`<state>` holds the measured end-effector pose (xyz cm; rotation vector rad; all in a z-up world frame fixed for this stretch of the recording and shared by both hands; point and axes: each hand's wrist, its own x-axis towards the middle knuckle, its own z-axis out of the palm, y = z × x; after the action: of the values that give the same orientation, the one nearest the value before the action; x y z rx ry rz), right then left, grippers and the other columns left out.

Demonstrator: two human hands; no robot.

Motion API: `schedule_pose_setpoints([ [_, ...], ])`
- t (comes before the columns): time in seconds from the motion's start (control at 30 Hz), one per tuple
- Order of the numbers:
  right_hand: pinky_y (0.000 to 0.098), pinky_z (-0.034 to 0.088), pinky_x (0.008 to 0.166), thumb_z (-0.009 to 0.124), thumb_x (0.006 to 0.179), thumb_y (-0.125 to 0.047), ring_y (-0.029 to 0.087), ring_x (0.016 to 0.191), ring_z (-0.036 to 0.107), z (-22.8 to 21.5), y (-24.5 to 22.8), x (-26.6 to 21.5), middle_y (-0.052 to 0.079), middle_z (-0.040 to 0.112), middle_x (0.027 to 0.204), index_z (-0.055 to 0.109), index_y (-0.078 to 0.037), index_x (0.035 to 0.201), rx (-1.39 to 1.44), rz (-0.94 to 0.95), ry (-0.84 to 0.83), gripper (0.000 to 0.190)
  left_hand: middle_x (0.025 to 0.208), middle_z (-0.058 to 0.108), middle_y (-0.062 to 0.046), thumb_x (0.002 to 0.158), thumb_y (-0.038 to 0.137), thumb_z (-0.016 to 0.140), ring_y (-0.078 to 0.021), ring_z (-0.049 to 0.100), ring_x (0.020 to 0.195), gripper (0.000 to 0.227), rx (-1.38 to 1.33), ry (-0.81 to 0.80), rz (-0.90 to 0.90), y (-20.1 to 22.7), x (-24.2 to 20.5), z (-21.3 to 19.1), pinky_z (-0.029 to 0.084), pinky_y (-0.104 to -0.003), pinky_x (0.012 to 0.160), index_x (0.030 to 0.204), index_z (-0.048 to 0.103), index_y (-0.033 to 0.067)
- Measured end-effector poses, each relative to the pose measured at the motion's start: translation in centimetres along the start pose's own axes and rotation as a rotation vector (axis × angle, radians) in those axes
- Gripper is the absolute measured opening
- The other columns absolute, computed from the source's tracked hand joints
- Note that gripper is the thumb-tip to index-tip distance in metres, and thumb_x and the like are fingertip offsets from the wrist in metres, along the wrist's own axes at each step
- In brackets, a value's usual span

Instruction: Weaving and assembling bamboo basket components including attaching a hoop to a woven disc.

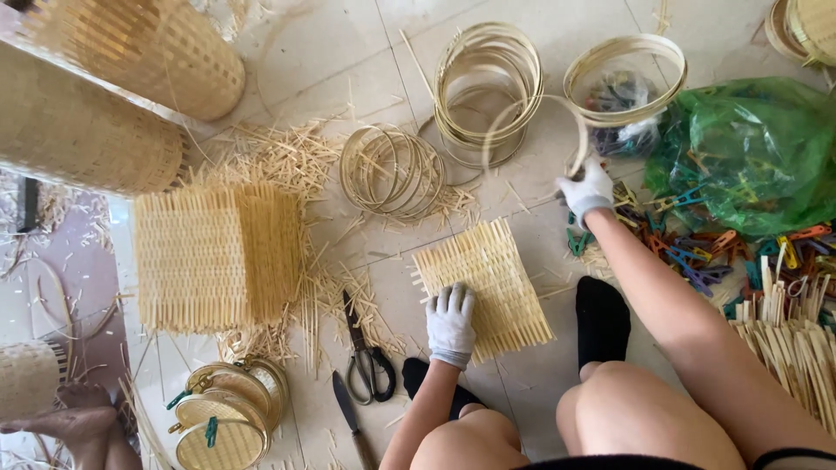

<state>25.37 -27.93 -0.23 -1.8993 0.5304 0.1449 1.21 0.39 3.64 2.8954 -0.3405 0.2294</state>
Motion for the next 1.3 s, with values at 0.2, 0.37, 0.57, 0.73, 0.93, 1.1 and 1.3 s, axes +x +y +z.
schedule_pose_setpoints([
  [0.2, 0.0388, 0.058, 0.073, 0.076, 0.086, -0.030, 0.023, 0.075, 0.073, -4.6, -3.4, -6.1, 0.011, 0.078, 0.090, 0.070, -0.012, 0.106, -0.322, -0.226, -0.071, 0.028, 0.135, 0.059, -0.015, 0.079, 0.007, 0.061, -0.0361, 0.056, 0.124, 0.047, 0.023, -0.118, 0.014, 0.2, 0.7, -1.3, 0.041, -0.054, 0.102, 0.126, 0.062, 0.0084],
  [0.37, 0.0434, 0.056, 0.071, 0.073, 0.086, -0.033, 0.030, 0.077, 0.072, -6.0, -6.2, -12.5, 0.014, 0.074, 0.086, 0.069, -0.014, 0.110, -0.467, -0.397, -0.247, 0.031, 0.140, 0.059, -0.016, 0.085, 0.002, 0.056, -0.0329, 0.062, 0.115, 0.053, -0.231, 0.048, -0.195, -0.4, 0.4, -3.0, 0.050, -0.048, 0.096, 0.137, 0.061, 0.0137],
  [0.57, 0.0471, 0.055, 0.073, 0.070, 0.087, -0.032, 0.037, 0.081, 0.070, -4.0, -5.9, -16.4, 0.015, 0.073, 0.086, 0.068, -0.014, 0.118, -0.620, -0.541, -0.399, 0.036, 0.114, 0.073, -0.006, 0.105, 0.019, 0.052, -0.0098, 0.056, 0.059, 0.049, -1.083, 0.157, -0.703, 0.9, -0.4, -9.6, 0.052, -0.027, 0.057, 0.153, 0.046, 0.0164],
  [0.73, 0.0438, 0.056, 0.074, 0.078, 0.083, -0.034, 0.034, 0.079, 0.071, -2.8, -3.9, -16.1, 0.019, 0.073, 0.088, 0.062, -0.008, 0.129, -0.520, -0.576, -0.490, 0.054, 0.084, 0.069, -0.006, 0.098, 0.010, 0.062, -0.0066, 0.057, 0.058, 0.061, -0.978, 0.185, -0.673, 0.2, -2.1, -8.0, 0.053, -0.025, 0.056, 0.157, 0.046, 0.0173],
  [0.93, 0.0346, 0.058, 0.070, 0.085, 0.070, -0.031, 0.020, 0.073, 0.072, -2.4, -5.1, -17.2, 0.010, 0.075, 0.087, 0.062, -0.009, 0.126, -0.259, -0.466, -0.695, 0.064, 0.077, 0.068, -0.003, 0.097, 0.008, 0.061, -0.0069, 0.056, 0.053, 0.061, -0.942, 0.202, -0.785, -0.5, -2.6, -8.0, 0.052, -0.026, 0.053, 0.155, 0.045, 0.0193],
  [1.1, 0.0383, 0.056, 0.068, 0.074, 0.091, -0.037, 0.026, 0.071, 0.072, -1.0, -4.3, -17.9, 0.010, 0.074, 0.083, 0.069, -0.015, 0.115, -0.410, -0.467, -0.444, 0.033, 0.075, 0.069, -0.004, 0.099, 0.011, 0.062, -0.0075, 0.055, 0.053, 0.053, -0.906, 0.228, -0.849, -0.4, -2.0, -6.9, 0.050, -0.027, 0.052, 0.150, 0.053, 0.0196],
  [1.3, 0.0475, 0.055, 0.066, 0.067, 0.093, -0.031, 0.037, 0.075, 0.070, 0.5, -2.1, -16.5, 0.014, 0.074, 0.085, 0.068, -0.014, 0.107, -0.605, -0.614, -0.315, 0.023, 0.079, 0.074, -0.008, 0.097, 0.011, 0.062, -0.0112, 0.066, 0.064, 0.055, -0.788, 0.212, -0.780, -1.1, -2.9, -2.9, 0.057, -0.031, 0.065, 0.151, 0.051, 0.0194],
])
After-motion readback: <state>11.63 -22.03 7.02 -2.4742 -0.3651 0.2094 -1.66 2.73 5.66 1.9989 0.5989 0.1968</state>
